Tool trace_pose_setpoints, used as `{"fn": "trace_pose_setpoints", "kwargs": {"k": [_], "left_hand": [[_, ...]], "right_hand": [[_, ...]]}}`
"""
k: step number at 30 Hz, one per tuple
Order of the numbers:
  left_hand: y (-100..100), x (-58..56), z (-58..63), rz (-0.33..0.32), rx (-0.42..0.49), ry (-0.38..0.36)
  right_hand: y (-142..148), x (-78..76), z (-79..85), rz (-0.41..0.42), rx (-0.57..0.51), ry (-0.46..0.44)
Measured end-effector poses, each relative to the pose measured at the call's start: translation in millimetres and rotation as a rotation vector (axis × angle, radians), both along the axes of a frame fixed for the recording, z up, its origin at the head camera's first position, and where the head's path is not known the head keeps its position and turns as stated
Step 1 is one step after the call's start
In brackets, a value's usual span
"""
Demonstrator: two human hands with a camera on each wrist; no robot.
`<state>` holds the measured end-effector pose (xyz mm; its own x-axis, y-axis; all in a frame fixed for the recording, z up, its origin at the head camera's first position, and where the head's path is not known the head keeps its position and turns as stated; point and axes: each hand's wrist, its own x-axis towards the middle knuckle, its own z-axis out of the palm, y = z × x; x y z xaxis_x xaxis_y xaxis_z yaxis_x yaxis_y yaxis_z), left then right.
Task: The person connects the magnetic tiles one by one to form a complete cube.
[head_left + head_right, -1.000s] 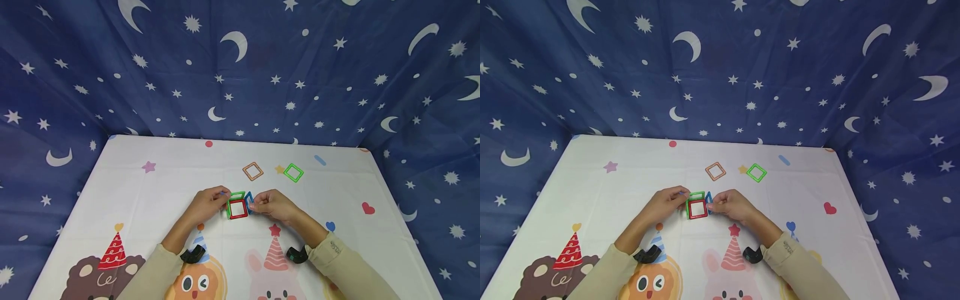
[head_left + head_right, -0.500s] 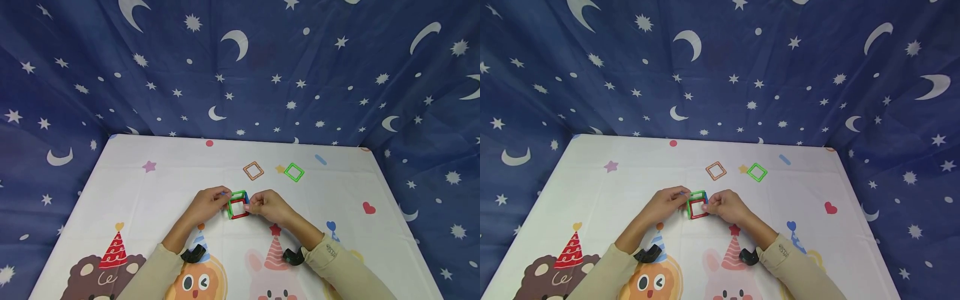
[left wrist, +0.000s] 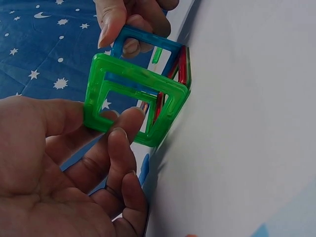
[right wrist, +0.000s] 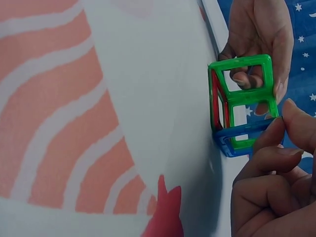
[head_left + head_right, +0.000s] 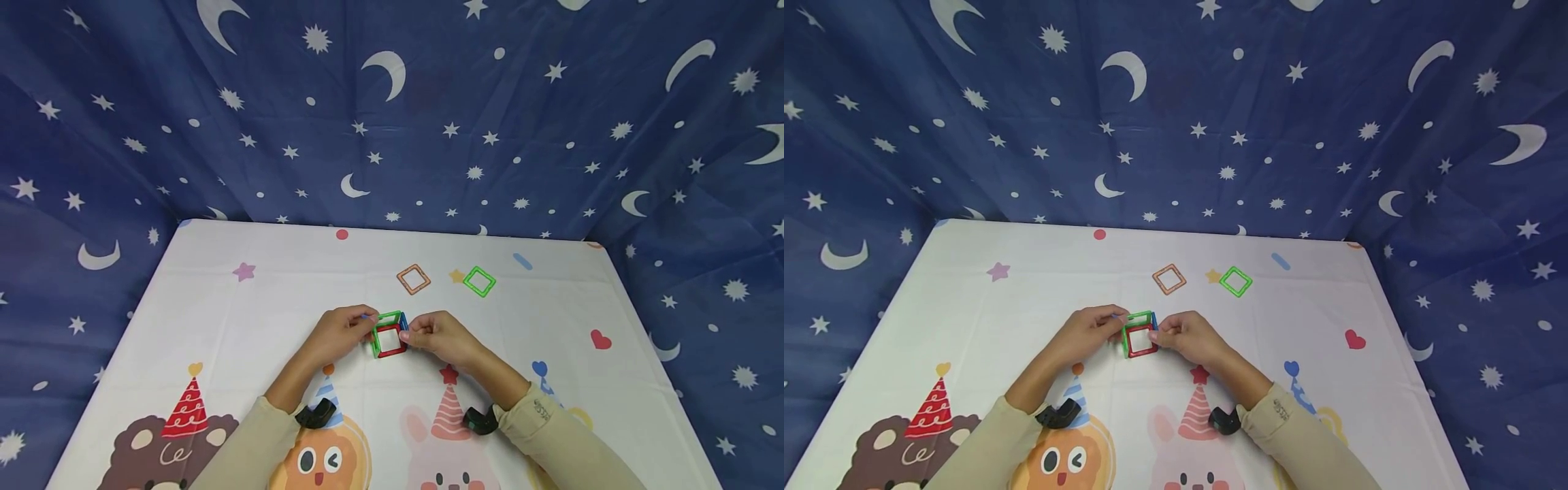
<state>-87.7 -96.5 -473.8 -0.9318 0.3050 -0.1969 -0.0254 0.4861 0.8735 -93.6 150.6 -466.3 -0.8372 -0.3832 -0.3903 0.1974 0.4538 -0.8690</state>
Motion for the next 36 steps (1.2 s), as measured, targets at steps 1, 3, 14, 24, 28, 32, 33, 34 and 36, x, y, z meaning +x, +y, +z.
{"fn": "trace_pose_setpoints", "kwargs": {"k": [1, 3, 14, 24, 28, 32, 33, 34, 36], "left_hand": [[-0.3, 0.2, 0.3, 0.001, -0.004, 0.001], [-1.1, 0.6, 0.3, 0.005, -0.009, 0.004], [-2.6, -0.5, -1.6, 0.004, -0.001, -0.002], [-3.4, -1.7, -2.8, -0.010, 0.014, -0.016], [-3.2, -2.5, -2.3, -0.010, 0.016, -0.012], [-3.4, -2.9, -1.8, -0.005, 0.014, -0.011], [-3.6, -2.8, -1.8, -0.005, 0.013, -0.012], [-3.8, -2.9, -2.3, -0.005, 0.012, -0.011], [-4.3, -2.4, -2.0, -0.008, 0.005, -0.013]], "right_hand": [[-0.1, -0.5, -0.6, 0.000, -0.001, -0.007], [-0.5, -0.6, -0.7, -0.002, -0.004, -0.019], [0.3, -1.7, 1.8, -0.025, 0.032, -0.005], [-0.2, -1.7, 3.3, 0.036, 0.054, 0.054], [-0.3, -2.5, 4.7, 0.033, 0.078, 0.068], [0.2, -3.5, 4.4, 0.024, 0.092, 0.080], [0.3, -3.6, 4.1, 0.023, 0.093, 0.080], [0.5, -3.6, 3.7, 0.022, 0.096, 0.078], [0.7, -3.3, 3.3, 0.023, 0.094, 0.076]]}}
